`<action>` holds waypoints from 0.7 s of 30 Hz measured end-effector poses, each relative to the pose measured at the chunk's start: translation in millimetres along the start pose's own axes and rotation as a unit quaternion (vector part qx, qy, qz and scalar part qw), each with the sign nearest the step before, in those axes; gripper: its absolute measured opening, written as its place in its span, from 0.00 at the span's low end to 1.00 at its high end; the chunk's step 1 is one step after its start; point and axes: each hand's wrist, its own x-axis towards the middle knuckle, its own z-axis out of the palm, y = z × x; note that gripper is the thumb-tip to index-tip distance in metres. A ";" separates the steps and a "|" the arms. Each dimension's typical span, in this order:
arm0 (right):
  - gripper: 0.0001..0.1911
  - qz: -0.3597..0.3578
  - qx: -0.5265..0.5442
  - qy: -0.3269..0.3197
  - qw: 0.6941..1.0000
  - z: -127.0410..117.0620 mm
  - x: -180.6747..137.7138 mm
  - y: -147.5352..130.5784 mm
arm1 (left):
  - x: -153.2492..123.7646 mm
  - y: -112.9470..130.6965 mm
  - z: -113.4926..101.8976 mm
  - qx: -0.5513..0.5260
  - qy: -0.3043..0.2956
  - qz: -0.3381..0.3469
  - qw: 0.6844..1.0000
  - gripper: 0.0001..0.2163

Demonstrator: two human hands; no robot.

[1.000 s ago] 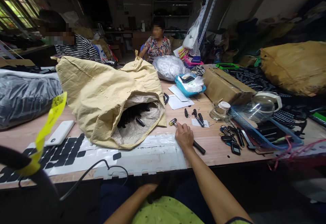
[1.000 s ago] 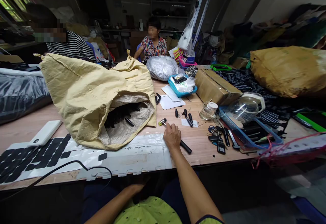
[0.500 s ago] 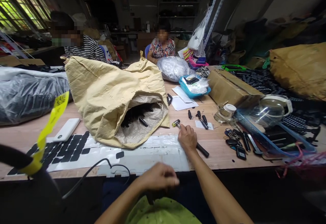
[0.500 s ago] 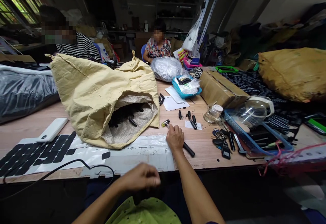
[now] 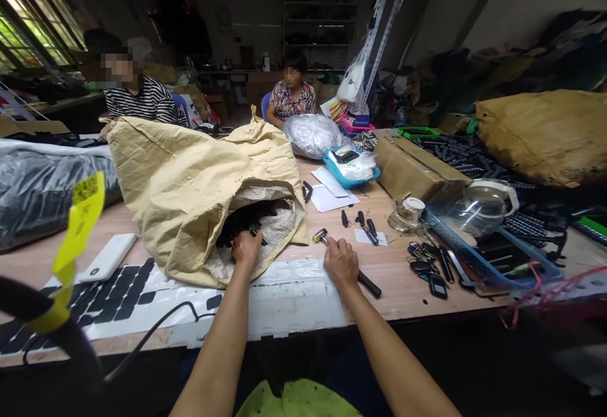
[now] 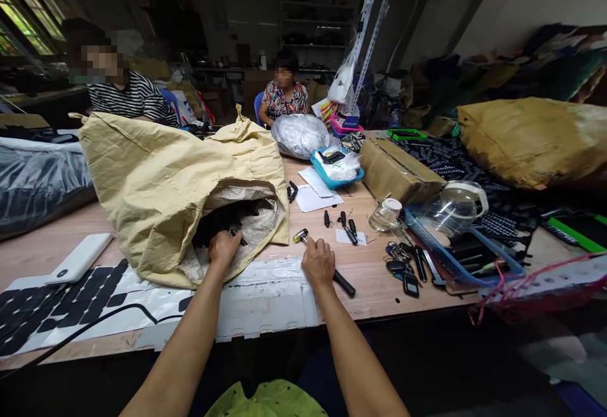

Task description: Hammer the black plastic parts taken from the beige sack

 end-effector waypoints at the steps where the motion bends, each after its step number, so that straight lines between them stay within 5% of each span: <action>1: 0.16 0.000 0.000 0.002 1.000 0.5 -0.1 0.0 | -2.7 -1.0 -0.2 0.000 0.001 0.003 1.000 0.13; 7: 0.17 -0.002 0.003 0.008 1.000 3.2 -0.8 0.8 | -35.6 -13.3 2.2 -0.035 0.045 0.155 0.986 0.06; 13: 0.17 -0.006 -0.002 0.014 1.000 2.7 -0.2 1.7 | -75.7 -24.2 28.0 -0.089 -0.069 0.393 0.913 0.02; 21: 0.16 -0.004 -0.008 0.008 1.000 1.2 0.8 1.2 | -84.3 -31.7 49.4 -0.075 -0.131 0.425 0.893 0.04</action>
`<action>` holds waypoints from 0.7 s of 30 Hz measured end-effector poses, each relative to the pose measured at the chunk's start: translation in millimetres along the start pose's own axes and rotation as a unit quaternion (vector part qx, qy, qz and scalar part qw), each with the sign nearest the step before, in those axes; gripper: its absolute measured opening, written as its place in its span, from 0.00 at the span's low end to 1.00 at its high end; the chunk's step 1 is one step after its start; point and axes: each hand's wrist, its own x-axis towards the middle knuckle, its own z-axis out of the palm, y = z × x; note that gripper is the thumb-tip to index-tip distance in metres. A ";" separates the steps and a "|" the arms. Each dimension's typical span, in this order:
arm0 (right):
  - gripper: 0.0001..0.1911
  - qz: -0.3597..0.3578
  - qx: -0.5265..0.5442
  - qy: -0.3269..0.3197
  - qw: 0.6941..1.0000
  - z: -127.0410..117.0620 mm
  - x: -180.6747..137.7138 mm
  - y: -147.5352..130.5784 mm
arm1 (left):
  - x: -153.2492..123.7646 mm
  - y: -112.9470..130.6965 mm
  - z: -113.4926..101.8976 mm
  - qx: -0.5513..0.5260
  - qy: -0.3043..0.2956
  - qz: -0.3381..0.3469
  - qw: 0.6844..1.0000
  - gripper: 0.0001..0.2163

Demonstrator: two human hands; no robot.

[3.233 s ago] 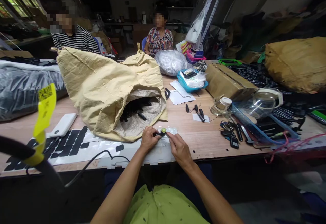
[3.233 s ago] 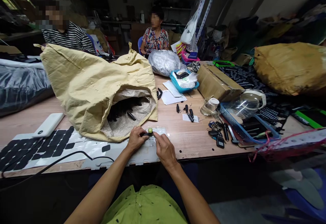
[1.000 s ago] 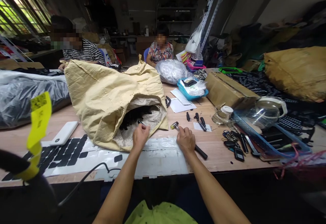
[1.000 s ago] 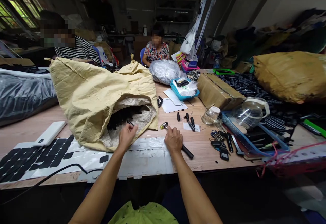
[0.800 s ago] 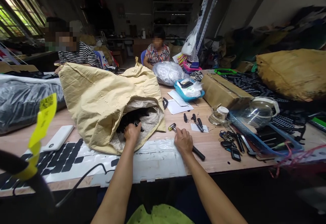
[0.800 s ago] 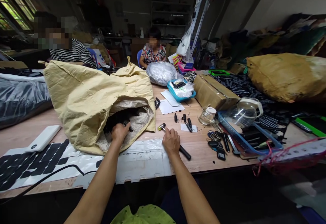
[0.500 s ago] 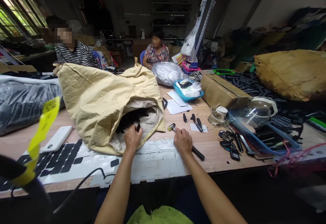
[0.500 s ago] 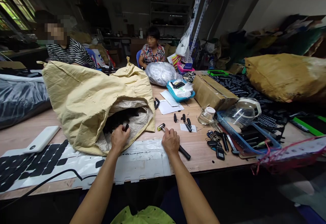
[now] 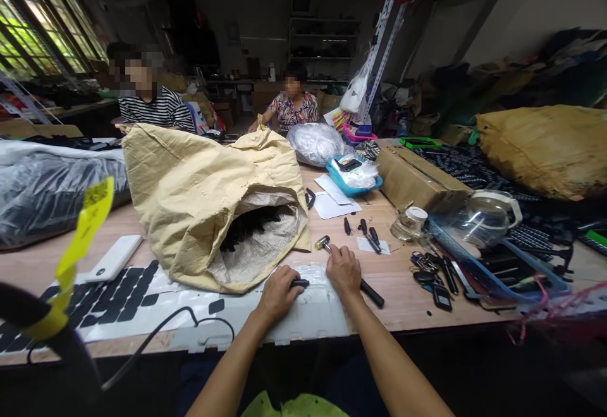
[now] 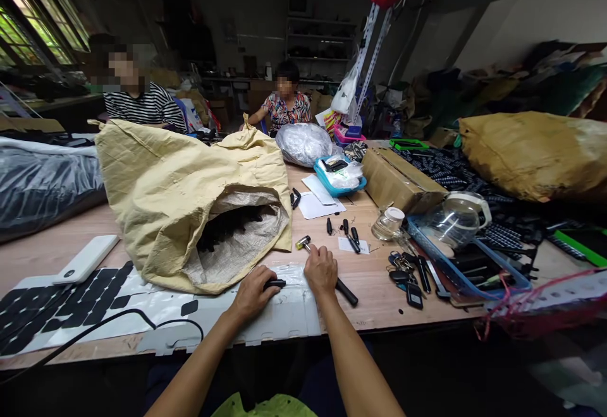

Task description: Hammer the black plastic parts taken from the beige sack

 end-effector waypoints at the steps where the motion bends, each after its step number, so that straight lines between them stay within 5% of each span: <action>1: 0.16 -0.001 0.000 -0.001 1.000 -0.4 0.1 0.0 | 0.1 -0.6 0.2 -0.009 0.004 -0.001 1.000 0.04; 21: 0.15 -0.001 -0.003 0.015 1.000 4.3 -0.5 2.8 | 4.3 -14.3 10.0 -0.128 0.055 -0.036 0.990 0.07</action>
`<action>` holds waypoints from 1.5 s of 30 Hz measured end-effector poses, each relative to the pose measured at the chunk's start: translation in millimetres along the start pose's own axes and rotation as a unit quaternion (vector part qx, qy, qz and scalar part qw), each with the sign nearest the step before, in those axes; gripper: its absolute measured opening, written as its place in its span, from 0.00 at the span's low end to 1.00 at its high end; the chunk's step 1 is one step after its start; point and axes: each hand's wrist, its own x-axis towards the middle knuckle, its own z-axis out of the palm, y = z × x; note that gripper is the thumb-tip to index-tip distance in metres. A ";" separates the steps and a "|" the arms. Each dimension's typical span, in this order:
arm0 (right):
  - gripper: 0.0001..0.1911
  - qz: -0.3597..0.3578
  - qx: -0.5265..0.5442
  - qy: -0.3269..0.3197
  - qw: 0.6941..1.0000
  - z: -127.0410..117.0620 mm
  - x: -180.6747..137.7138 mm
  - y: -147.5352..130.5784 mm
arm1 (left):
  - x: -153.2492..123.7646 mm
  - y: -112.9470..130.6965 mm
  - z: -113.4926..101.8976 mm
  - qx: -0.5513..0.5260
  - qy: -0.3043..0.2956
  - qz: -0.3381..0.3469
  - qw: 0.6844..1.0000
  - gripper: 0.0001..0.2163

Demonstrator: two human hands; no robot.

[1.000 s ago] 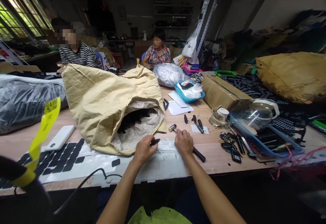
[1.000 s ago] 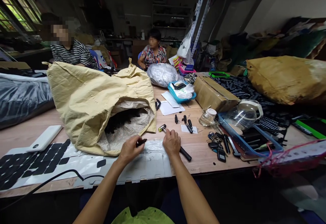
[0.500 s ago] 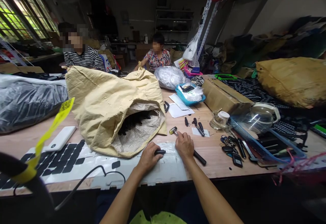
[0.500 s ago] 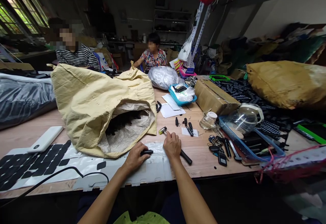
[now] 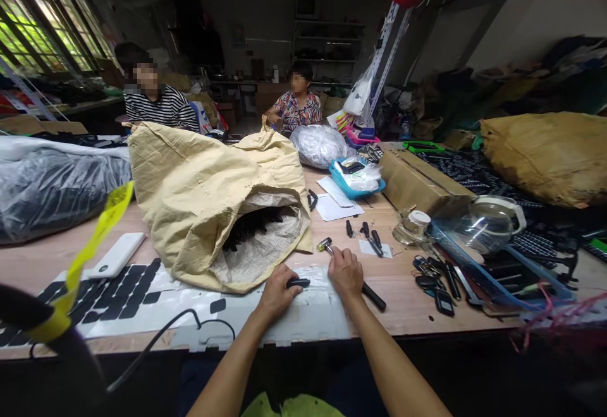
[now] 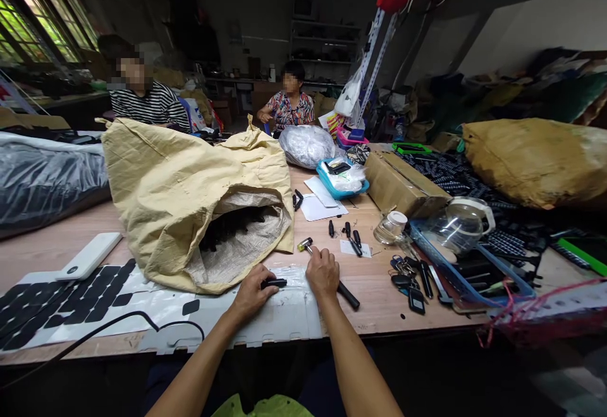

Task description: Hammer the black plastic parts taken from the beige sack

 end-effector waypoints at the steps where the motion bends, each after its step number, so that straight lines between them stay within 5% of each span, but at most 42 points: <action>1: 0.15 0.000 0.001 0.000 1.000 -0.2 0.0 0.2 | 0.1 0.0 0.1 0.001 0.000 0.001 1.000 0.07; 22: 0.16 0.004 0.023 -0.031 0.999 -9.5 2.4 2.0 | 4.7 -1.6 0.1 -0.021 0.011 -0.005 1.000 0.08; 30: 0.19 0.009 0.211 -0.060 0.976 -35.8 -0.4 11.5 | 7.5 -0.2 0.6 -0.025 0.009 -0.007 1.000 0.07; 36: 0.19 -0.061 0.413 -0.055 0.907 -57.8 -38.4 -8.7 | 6.8 0.4 1.6 -0.030 0.026 -0.010 0.999 0.07; 45: 0.20 -0.083 0.366 -0.099 0.922 -67.2 -61.9 -26.7 | 6.6 7.7 0.2 -0.034 0.049 -0.033 0.998 0.07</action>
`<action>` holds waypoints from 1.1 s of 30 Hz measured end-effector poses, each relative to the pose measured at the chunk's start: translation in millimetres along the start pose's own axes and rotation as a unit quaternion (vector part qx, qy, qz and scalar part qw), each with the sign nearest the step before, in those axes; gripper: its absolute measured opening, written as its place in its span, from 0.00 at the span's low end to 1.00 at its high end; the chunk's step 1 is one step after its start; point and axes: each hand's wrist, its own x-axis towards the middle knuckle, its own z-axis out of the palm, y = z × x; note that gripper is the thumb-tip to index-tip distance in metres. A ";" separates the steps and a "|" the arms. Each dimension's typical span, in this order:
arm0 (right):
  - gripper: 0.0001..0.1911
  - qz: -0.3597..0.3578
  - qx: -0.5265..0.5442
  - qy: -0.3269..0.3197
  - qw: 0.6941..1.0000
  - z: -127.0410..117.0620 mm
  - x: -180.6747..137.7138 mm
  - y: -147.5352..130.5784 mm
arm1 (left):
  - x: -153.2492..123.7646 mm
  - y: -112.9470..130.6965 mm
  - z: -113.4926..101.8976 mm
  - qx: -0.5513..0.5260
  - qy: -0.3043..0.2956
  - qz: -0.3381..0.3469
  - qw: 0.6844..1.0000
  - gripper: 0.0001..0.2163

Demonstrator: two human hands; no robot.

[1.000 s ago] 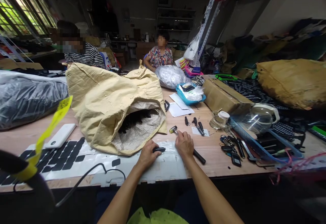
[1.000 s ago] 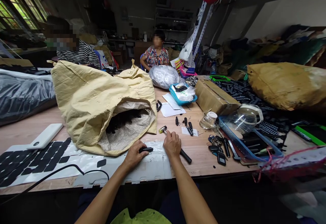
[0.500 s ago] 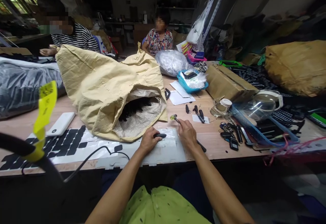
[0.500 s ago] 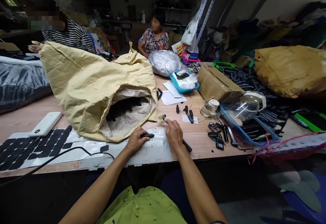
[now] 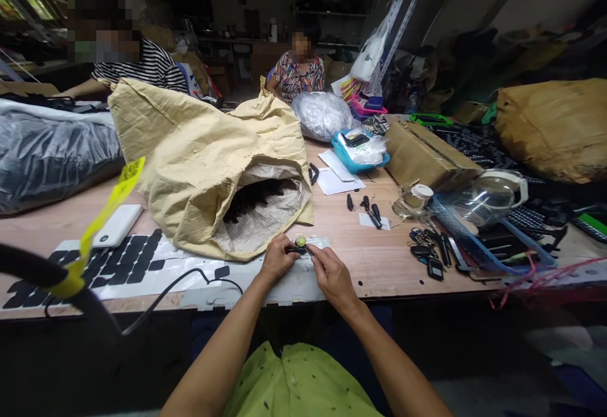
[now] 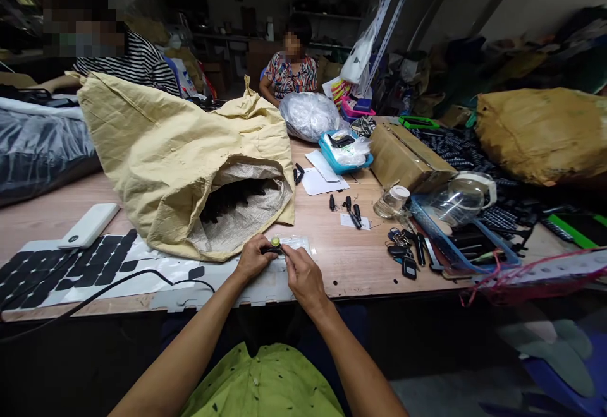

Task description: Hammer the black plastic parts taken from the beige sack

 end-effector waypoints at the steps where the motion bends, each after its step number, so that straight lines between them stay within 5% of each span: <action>1: 0.20 0.002 -0.012 -0.008 1.000 0.7 -0.2 0.2 | 0.1 0.5 -0.1 0.000 0.000 -0.002 1.000 0.07; 17: 0.20 0.029 -0.082 0.035 0.996 -8.6 11.1 26.5 | 1.6 -2.0 2.7 -0.004 -0.001 0.001 1.000 0.07; 24: 0.19 0.075 -0.249 0.060 0.964 -10.4 53.3 64.5 | 0.0 -5.0 3.3 0.008 -0.010 0.012 1.000 0.05; 33: 0.17 0.055 -0.353 0.097 0.929 10.0 56.1 78.1 | -3.0 1.8 -0.8 0.031 -0.035 0.021 0.999 0.01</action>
